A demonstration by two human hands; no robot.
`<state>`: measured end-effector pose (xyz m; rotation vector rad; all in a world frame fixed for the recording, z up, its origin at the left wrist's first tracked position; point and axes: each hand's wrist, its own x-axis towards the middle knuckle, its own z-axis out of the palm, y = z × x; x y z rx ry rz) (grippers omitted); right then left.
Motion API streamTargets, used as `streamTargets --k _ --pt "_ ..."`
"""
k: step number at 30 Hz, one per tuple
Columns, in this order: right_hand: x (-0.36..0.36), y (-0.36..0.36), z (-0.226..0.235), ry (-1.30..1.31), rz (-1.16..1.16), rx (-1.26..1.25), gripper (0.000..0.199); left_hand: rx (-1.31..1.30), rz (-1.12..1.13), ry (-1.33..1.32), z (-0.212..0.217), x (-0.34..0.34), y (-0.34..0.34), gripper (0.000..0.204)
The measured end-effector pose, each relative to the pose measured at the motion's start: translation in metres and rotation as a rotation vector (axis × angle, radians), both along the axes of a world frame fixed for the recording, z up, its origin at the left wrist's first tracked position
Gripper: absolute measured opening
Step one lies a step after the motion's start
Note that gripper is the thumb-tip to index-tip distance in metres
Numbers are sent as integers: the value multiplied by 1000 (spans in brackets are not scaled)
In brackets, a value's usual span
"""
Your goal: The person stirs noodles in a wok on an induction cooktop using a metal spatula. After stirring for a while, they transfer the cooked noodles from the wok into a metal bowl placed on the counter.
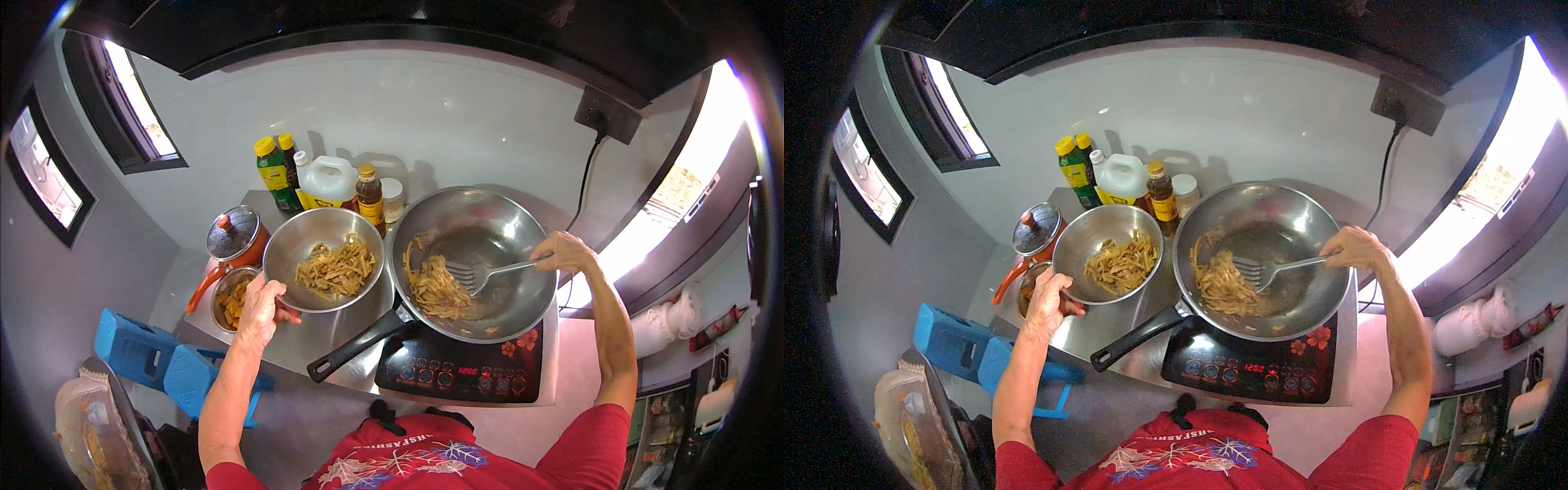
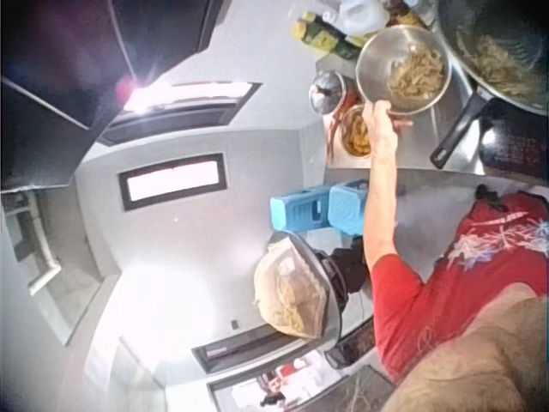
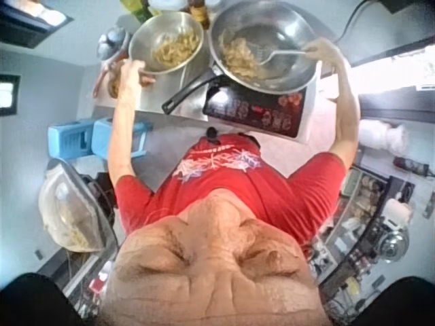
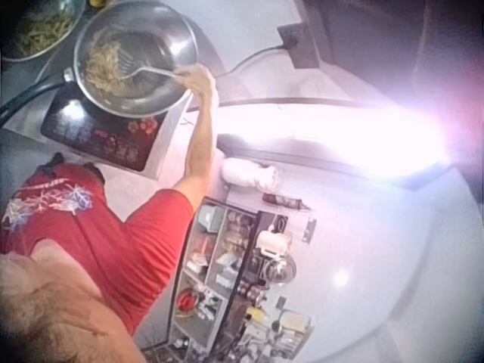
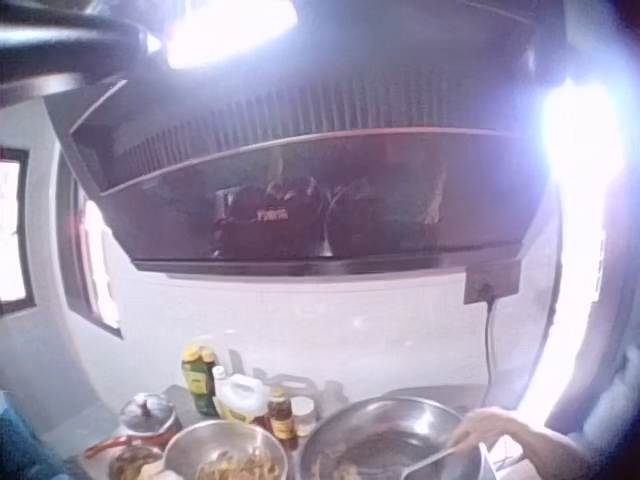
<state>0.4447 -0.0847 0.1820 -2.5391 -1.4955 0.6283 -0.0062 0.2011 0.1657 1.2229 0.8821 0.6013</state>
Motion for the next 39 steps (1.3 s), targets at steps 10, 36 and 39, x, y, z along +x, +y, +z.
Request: streamTargets --k 10,36,39 --pt "-41 -45 120 -90 -125 303 28 101 -235 15 25 65 -9 43" --pt "-108 -61 99 -1151 -29 105 8 37 -210 -139 1 82 -18 42" --pt "-69 -53 69 -1035 -62 -82 2 85 -131 -80 4 55 -7 45"
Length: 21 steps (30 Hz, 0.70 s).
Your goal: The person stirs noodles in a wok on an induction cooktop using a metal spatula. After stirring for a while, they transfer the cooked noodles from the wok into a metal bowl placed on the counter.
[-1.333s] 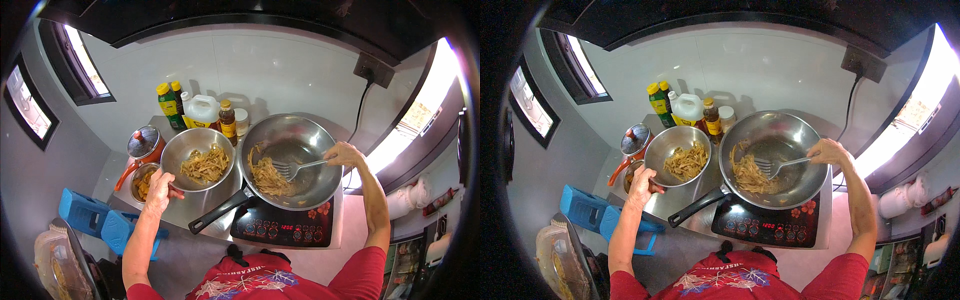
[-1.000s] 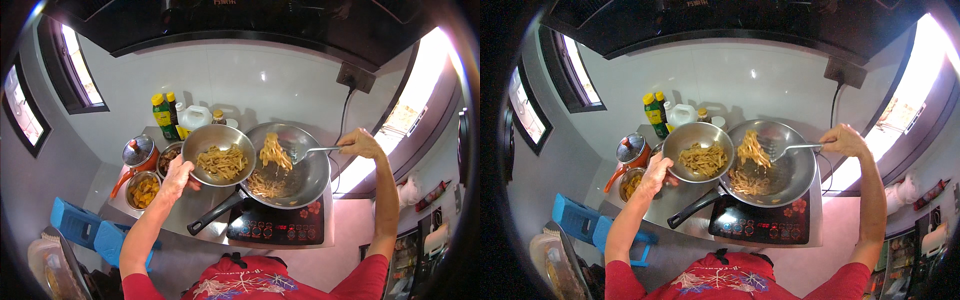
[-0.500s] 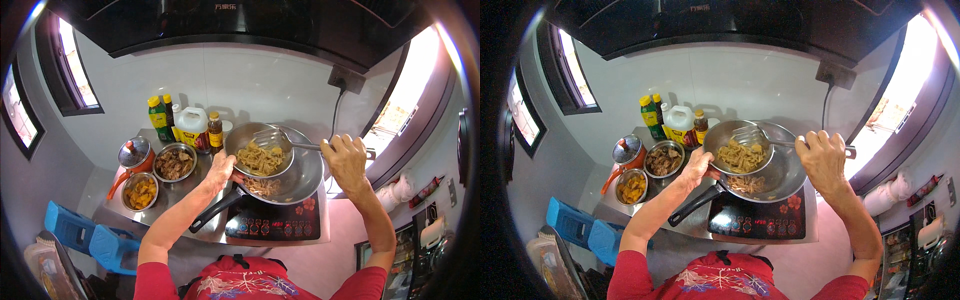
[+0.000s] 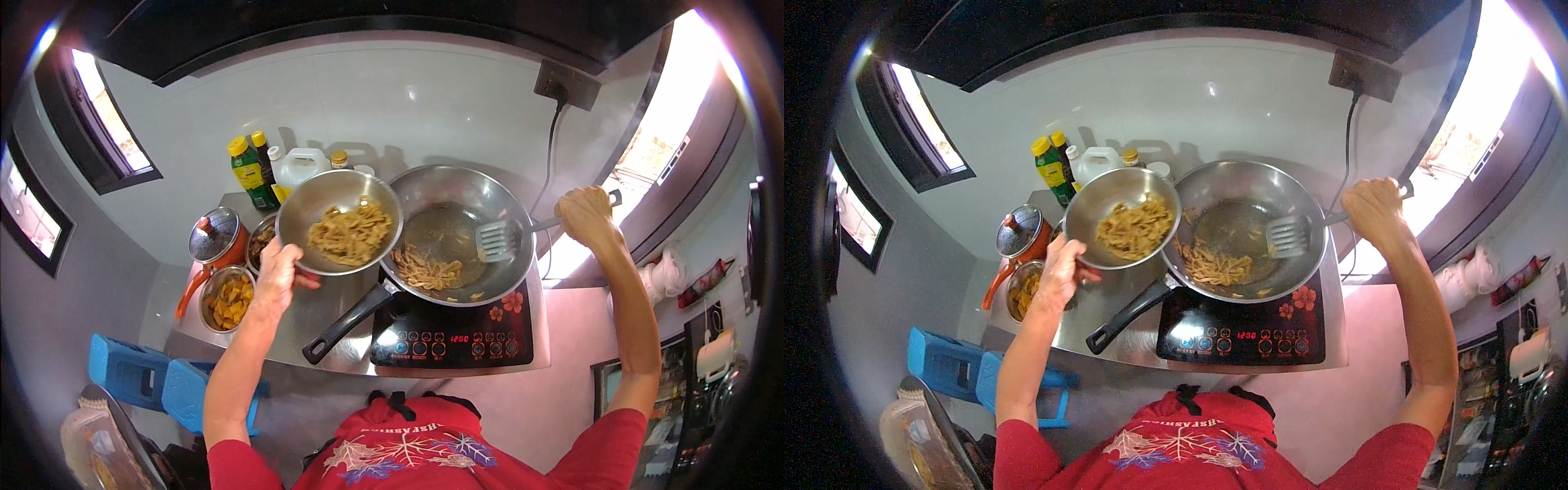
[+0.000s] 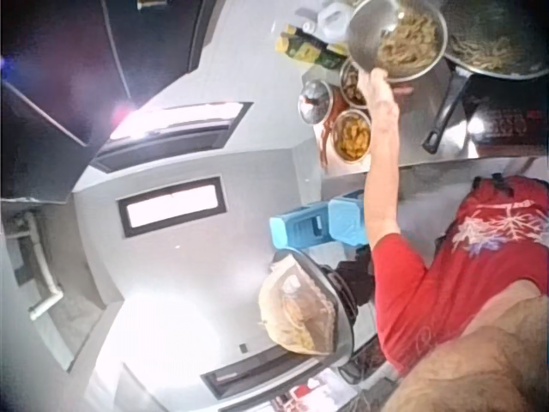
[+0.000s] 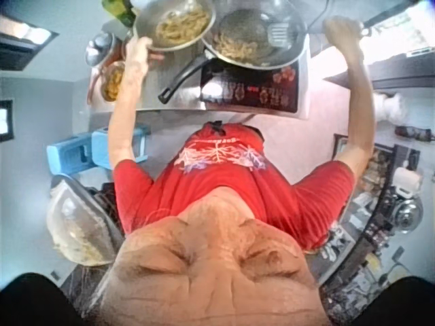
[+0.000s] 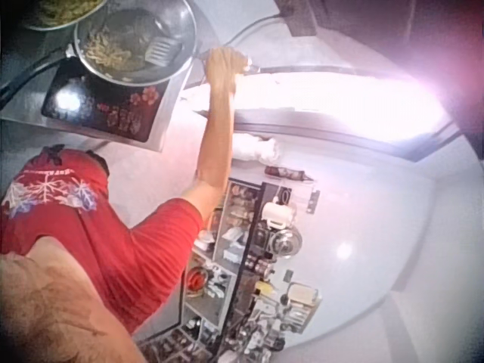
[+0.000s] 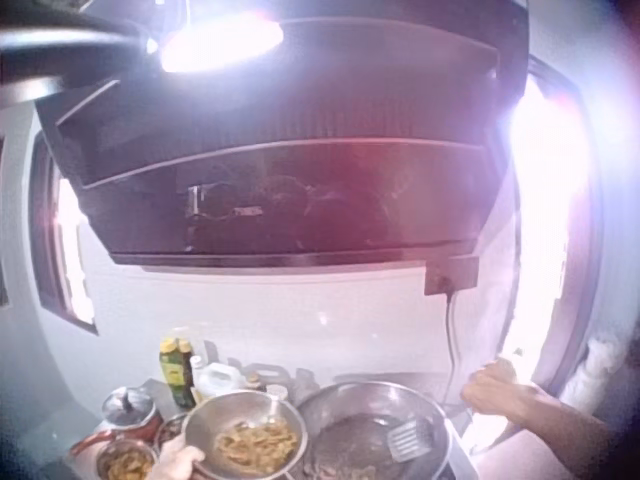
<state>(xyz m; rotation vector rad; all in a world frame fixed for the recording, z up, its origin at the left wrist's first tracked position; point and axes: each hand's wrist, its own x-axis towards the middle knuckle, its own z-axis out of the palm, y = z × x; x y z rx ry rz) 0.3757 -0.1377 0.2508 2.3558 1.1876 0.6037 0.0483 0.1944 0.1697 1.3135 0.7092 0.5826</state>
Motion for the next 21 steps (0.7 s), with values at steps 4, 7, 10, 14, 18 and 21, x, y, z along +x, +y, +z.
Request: streamTargets --k 4,7,10,14,18,21 --pt "25 19 -1 208 -65 -198 4 38 83 51 -6 -38 11 44" --pt "38 31 -7 419 -126 -314 11 9 128 81 -16 -55 10 44" --pt "48 33 -29 687 -36 -154 19 -27 128 108 -27 -72 5 48" --pt "51 48 -61 786 9 -73 30 -62 145 115 -42 -82 -8 52" --pt "56 62 -75 825 70 9 31 -99 152 144 -66 -84 -13 53" --pt "52 68 -75 843 76 30 31 -103 140 160 -76 -80 -17 55"
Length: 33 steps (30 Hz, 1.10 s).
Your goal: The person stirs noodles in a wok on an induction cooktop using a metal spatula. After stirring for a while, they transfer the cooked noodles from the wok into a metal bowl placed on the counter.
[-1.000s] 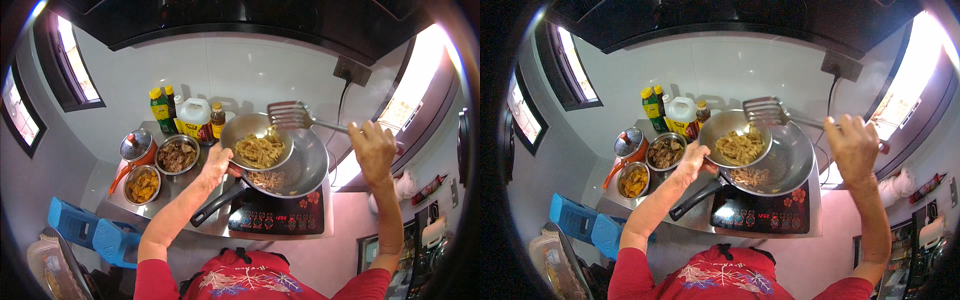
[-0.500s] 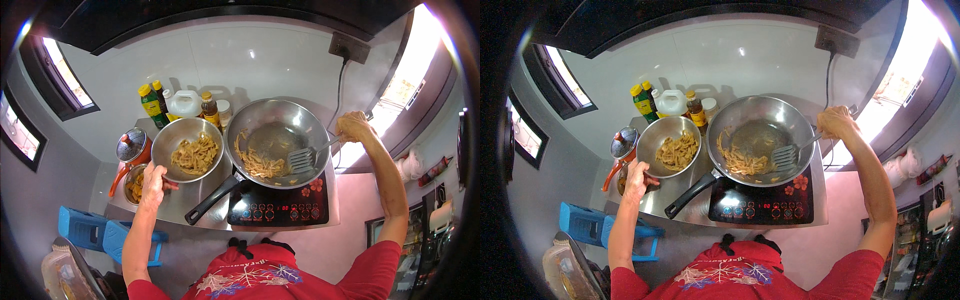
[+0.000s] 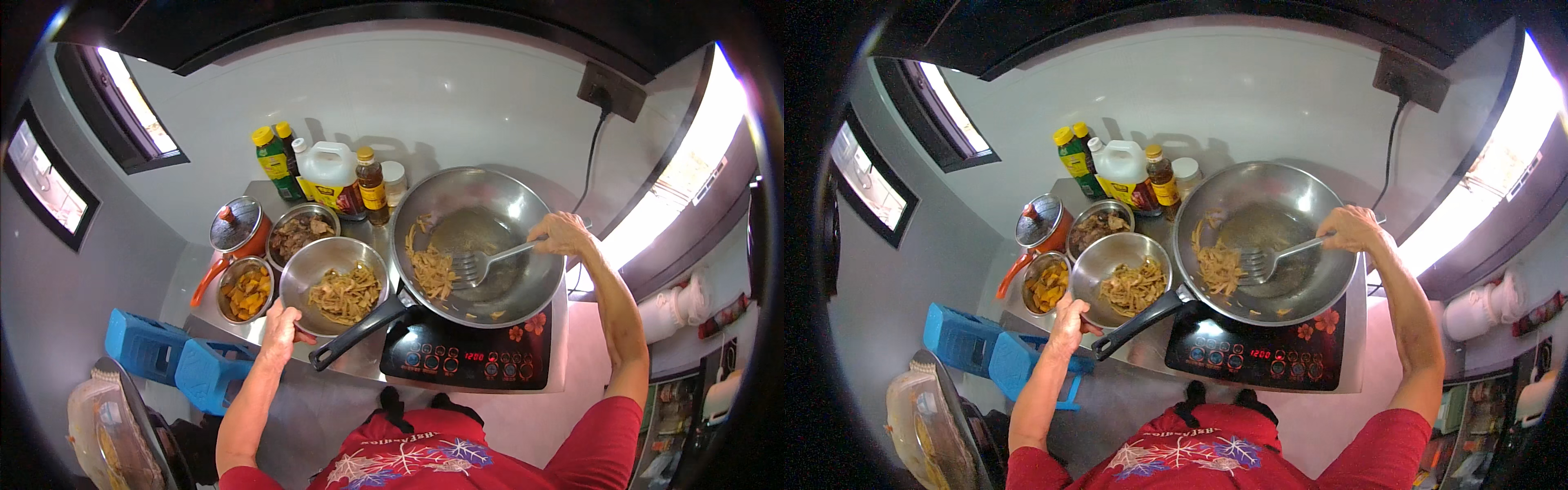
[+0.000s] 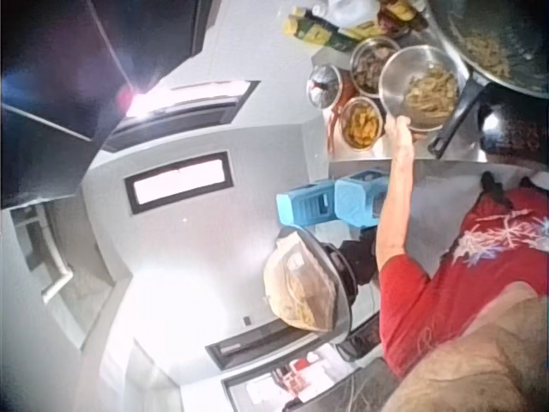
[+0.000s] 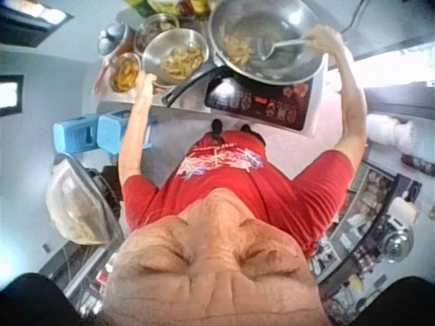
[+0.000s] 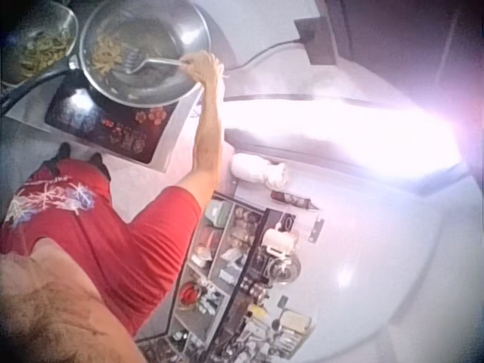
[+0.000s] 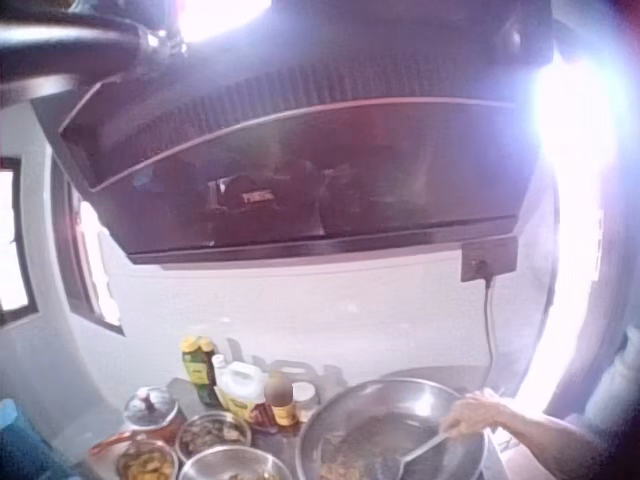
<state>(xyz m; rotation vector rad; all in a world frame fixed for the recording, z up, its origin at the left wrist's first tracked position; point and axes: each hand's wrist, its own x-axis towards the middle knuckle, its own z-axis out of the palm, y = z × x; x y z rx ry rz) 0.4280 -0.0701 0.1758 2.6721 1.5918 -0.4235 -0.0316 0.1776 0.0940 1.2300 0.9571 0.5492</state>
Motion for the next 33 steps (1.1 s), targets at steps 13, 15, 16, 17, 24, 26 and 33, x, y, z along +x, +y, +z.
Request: streamTargets --k 13,15,16,17,24,26,33 --pt "-8 12 -15 100 36 53 35 41 5 -3 -4 31 -10 50" --pt "-11 9 -15 107 43 90 34 66 -14 -26 -4 27 -7 51" --pt "-12 9 -13 112 37 89 34 79 -23 -38 -4 25 -6 51" --pt "-13 11 -12 119 35 86 35 70 -29 -26 -4 25 -6 51" --pt "-19 4 -10 256 7 73 33 49 -15 -39 -7 32 -1 50" --pt "-17 -2 -14 269 17 102 32 43 -3 -49 -4 29 4 51" --pt "-25 -24 11 355 -134 194 35 94 96 -115 10 11 20 46"
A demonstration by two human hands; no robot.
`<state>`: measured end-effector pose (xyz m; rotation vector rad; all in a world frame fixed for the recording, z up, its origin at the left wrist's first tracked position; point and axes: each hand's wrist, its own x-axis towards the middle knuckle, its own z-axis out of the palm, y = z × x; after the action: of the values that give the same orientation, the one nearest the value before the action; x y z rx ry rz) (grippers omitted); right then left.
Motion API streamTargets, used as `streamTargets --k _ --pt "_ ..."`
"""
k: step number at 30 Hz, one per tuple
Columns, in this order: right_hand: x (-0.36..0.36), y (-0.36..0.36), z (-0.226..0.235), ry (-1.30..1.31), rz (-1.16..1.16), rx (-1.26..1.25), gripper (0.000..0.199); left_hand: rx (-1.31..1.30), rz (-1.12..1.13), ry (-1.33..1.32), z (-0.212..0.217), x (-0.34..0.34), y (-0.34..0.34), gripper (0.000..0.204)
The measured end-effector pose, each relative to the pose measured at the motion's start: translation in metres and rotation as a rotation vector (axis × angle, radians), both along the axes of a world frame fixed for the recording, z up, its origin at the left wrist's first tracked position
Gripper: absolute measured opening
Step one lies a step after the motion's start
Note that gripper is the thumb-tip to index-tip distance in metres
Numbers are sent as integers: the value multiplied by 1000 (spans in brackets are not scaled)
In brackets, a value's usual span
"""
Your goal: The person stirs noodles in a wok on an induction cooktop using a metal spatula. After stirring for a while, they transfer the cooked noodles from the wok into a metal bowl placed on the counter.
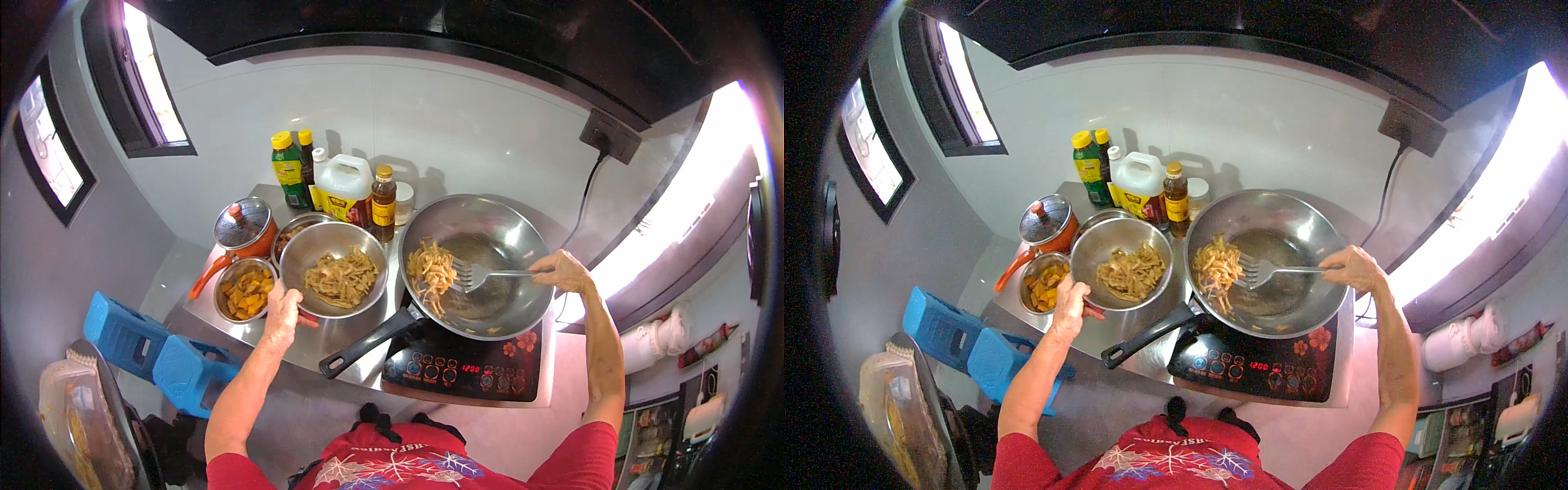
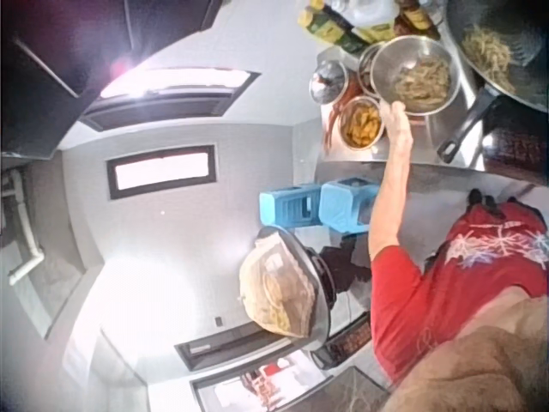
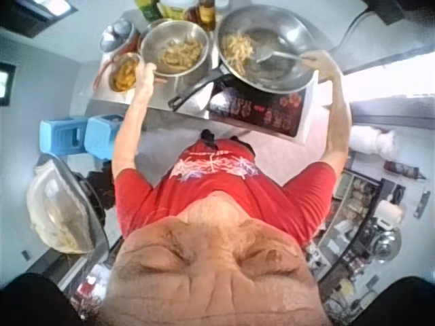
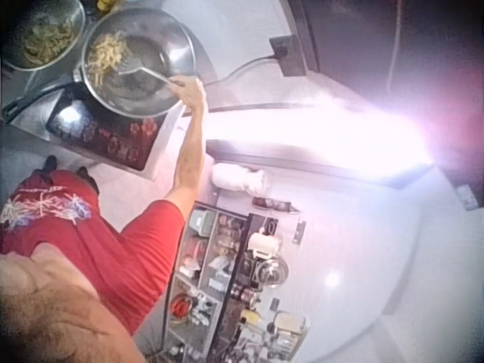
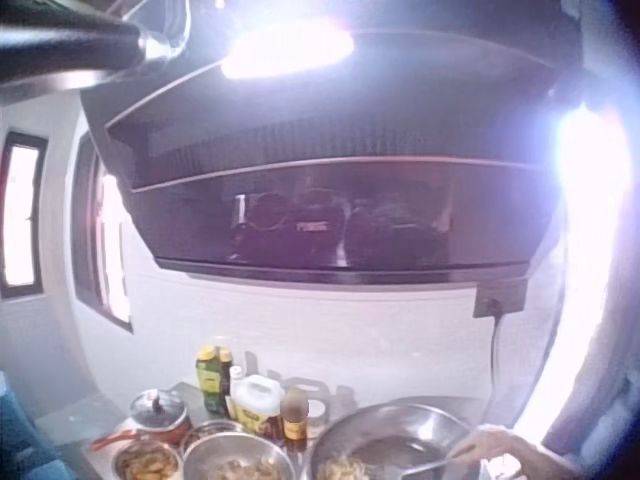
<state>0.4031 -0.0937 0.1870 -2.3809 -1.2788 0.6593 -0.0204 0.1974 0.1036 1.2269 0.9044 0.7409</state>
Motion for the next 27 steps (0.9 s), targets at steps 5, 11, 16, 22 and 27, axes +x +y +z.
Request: streamTargets --k 5,11,16,22,27 --pt "7 -31 19 -18 -109 112 31 52 -76 -36 37 5 2 47" --pt "-1 -49 97 -77 -108 280 22 63 -254 -38 78 49 -7 47" --pt "-43 -45 144 -242 -103 334 23 32 -356 -94 73 93 -19 44" --pt "-120 -10 105 -1187 54 326 19 -61 -409 -121 70 109 -40 45" --pt "-143 -2 94 -1594 109 574 21 -115 -371 -116 66 93 -42 45"
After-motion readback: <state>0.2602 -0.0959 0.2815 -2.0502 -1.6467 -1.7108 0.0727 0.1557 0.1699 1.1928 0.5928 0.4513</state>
